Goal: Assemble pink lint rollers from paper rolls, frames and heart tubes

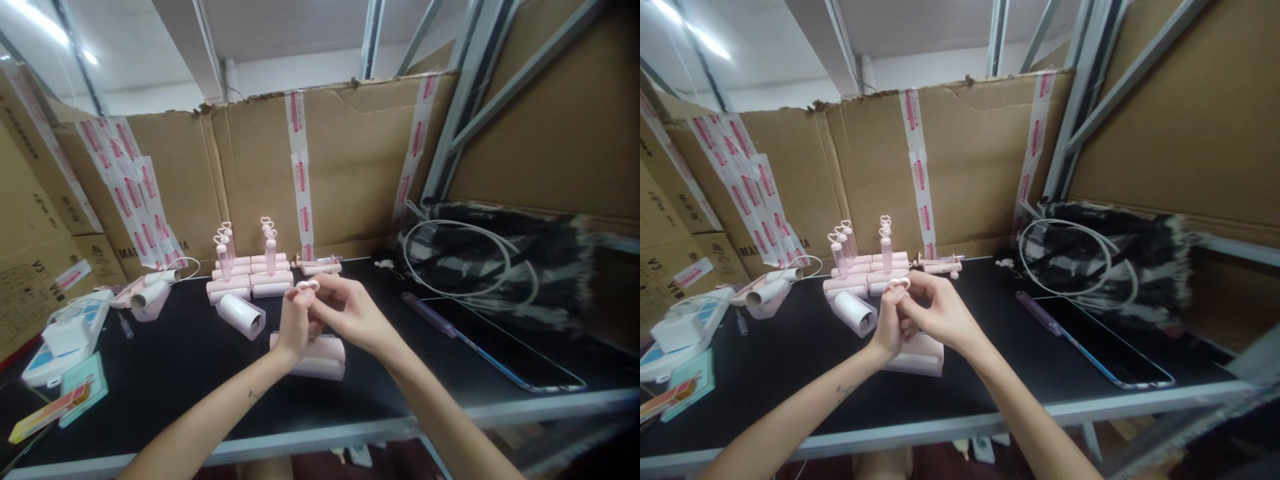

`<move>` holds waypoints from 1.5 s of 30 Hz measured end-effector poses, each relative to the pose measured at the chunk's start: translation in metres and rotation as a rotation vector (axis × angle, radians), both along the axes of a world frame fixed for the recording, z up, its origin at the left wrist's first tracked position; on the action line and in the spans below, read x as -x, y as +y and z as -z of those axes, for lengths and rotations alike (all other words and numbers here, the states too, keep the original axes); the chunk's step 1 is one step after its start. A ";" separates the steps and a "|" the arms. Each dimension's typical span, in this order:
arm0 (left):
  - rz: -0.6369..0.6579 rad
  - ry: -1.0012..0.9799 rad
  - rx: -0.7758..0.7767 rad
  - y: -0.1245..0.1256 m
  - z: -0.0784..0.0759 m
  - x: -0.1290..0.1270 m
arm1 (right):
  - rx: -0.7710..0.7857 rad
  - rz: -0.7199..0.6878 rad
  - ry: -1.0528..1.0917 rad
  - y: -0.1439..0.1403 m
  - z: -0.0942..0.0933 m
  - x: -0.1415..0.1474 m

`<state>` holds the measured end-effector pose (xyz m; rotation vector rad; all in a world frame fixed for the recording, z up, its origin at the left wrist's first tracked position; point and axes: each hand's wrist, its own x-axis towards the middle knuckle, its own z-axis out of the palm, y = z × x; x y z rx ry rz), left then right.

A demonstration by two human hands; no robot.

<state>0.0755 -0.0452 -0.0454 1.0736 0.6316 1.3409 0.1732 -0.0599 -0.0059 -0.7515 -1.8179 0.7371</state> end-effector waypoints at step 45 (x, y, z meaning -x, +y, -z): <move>-0.307 1.501 -0.640 -0.024 0.025 0.143 | 0.170 -0.218 -0.105 0.061 0.074 0.009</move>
